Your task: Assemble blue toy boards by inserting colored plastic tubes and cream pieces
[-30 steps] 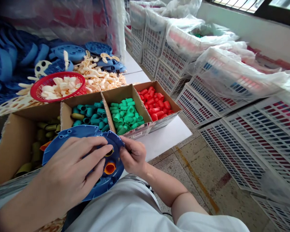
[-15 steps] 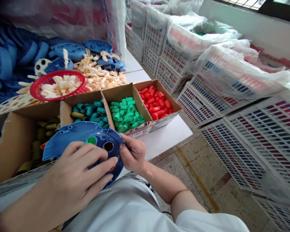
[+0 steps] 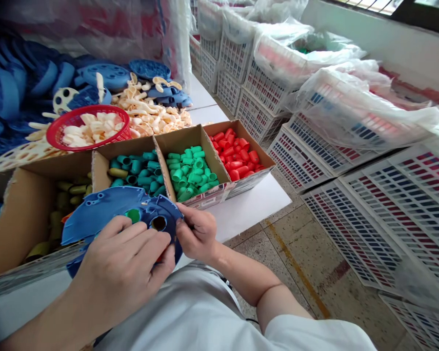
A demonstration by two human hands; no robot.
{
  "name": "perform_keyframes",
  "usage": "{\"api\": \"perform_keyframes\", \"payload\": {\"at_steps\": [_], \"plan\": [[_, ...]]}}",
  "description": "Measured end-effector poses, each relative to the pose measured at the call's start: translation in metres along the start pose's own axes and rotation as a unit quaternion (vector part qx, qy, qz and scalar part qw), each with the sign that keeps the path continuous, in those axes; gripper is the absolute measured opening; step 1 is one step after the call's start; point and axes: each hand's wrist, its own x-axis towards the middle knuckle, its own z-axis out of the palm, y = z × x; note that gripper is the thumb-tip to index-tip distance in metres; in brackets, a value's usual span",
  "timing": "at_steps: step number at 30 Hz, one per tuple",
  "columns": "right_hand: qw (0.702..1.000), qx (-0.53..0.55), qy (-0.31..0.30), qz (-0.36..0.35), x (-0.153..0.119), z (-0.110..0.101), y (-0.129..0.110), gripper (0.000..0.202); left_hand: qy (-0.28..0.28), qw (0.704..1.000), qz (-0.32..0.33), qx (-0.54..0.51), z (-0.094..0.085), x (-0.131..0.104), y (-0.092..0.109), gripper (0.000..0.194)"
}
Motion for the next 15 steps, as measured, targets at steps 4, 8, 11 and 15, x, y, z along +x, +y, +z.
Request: {"api": "perform_keyframes", "payload": {"at_steps": [4,8,11,15], "plan": [[1.000,0.006,-0.001,-0.002,-0.001,0.001,0.001,0.031,-0.033,0.998,-0.004,-0.061,-0.005,-0.003,-0.003,0.031],[1.000,0.014,0.004,0.014,-0.001,-0.003,0.003,0.032,-0.085,0.993,0.026,-0.077,-0.010,-0.010,-0.006,0.029],[0.999,0.018,0.004,0.030,-0.002,-0.004,0.004,0.030,-0.065,0.996,-0.002,-0.054,-0.007,-0.013,-0.005,0.028],[0.998,0.018,0.007,0.055,-0.003,-0.006,0.005,0.029,-0.031,0.998,-0.044,-0.018,0.001,-0.009,0.000,0.036]]}}
